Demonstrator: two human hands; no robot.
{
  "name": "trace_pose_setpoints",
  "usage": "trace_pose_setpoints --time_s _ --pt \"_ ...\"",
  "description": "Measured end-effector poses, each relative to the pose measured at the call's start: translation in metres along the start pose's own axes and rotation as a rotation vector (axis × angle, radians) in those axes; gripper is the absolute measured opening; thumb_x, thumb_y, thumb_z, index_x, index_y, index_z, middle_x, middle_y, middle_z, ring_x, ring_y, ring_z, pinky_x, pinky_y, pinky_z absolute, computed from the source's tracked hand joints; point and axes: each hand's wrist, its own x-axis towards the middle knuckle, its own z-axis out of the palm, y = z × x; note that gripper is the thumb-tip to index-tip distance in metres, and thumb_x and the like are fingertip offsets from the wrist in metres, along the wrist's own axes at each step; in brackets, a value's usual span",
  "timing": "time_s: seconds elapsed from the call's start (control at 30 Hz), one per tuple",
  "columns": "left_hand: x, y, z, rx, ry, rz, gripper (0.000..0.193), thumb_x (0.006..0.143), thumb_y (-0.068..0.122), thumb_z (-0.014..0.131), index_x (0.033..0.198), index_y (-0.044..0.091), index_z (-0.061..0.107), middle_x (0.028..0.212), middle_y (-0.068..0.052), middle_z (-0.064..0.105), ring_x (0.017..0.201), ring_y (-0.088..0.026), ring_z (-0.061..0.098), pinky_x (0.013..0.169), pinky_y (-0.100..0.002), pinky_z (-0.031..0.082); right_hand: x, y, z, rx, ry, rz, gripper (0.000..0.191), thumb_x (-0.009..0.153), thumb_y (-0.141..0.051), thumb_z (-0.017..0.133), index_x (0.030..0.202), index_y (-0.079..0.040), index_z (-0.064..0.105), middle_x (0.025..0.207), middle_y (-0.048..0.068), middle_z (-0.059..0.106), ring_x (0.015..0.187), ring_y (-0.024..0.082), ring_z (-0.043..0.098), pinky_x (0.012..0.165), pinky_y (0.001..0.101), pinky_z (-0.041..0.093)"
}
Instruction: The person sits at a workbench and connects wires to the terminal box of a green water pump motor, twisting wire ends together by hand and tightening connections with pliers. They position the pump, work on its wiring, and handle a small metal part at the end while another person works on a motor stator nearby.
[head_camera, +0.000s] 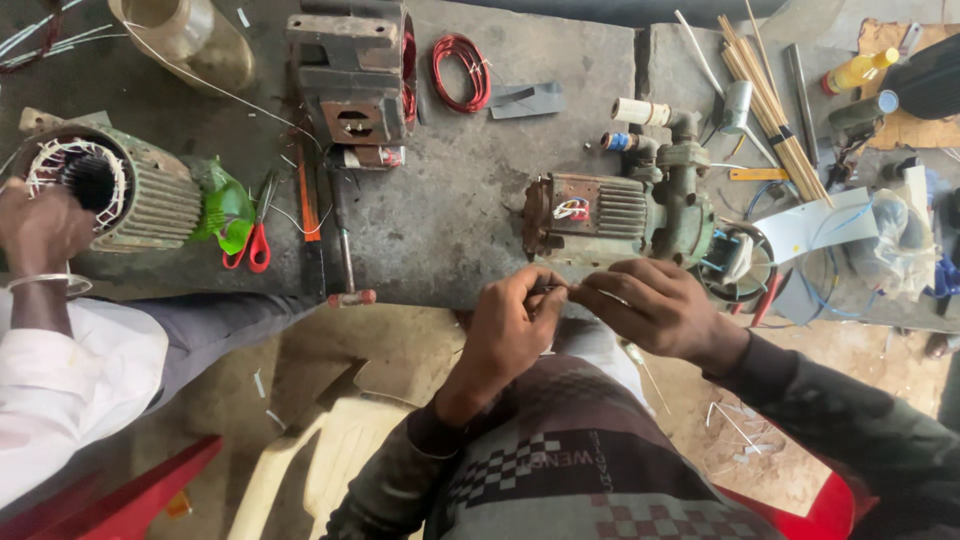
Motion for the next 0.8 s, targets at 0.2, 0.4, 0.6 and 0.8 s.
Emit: trace_pose_setpoints --time_s 0.2,0.4,0.6,0.8 --pt "0.000 -0.004 0.006 0.095 0.099 0.196 0.011 0.094 0.009 0.071 0.097 -0.001 0.069 0.075 -0.012 0.069 0.059 -0.011 0.061 0.054 -0.030 0.050 -0.012 -0.017 0.026 0.408 0.004 0.473 0.021 0.086 -0.007 0.076 0.107 -0.006 0.072 0.102 0.005 0.067 0.086 0.020 0.067 0.070 0.0311 0.055" --pt "-0.005 0.001 0.004 -0.100 0.037 -0.068 0.016 0.095 0.013 0.066 0.103 -0.001 0.066 0.070 -0.008 0.067 0.057 -0.010 0.062 0.051 -0.030 0.053 -0.008 -0.024 0.015 0.672 -0.044 0.879 0.031 0.080 -0.009 0.079 0.108 -0.003 0.067 0.103 0.005 0.069 0.083 0.015 0.070 0.060 0.0281 0.055" --pt "-0.001 0.007 0.001 -0.148 -0.036 -0.080 0.018 0.098 0.016 0.065 0.101 -0.002 0.064 0.078 -0.008 0.071 0.069 -0.010 0.064 0.060 -0.029 0.052 0.005 -0.003 -0.001 0.041 0.065 0.108 0.038 0.074 -0.011 0.081 0.112 -0.004 0.075 0.110 0.008 0.070 0.094 0.021 0.070 0.073 0.0331 0.059" --pt "-0.004 0.006 0.001 0.005 -0.044 -0.040 0.019 0.095 0.018 0.066 0.098 -0.001 0.066 0.080 -0.014 0.073 0.067 -0.018 0.069 0.060 -0.034 0.053 -0.005 0.006 0.006 0.056 0.062 0.005 0.024 0.080 -0.008 0.076 0.103 -0.002 0.075 0.099 0.008 0.069 0.086 0.021 0.069 0.070 0.0329 0.057"
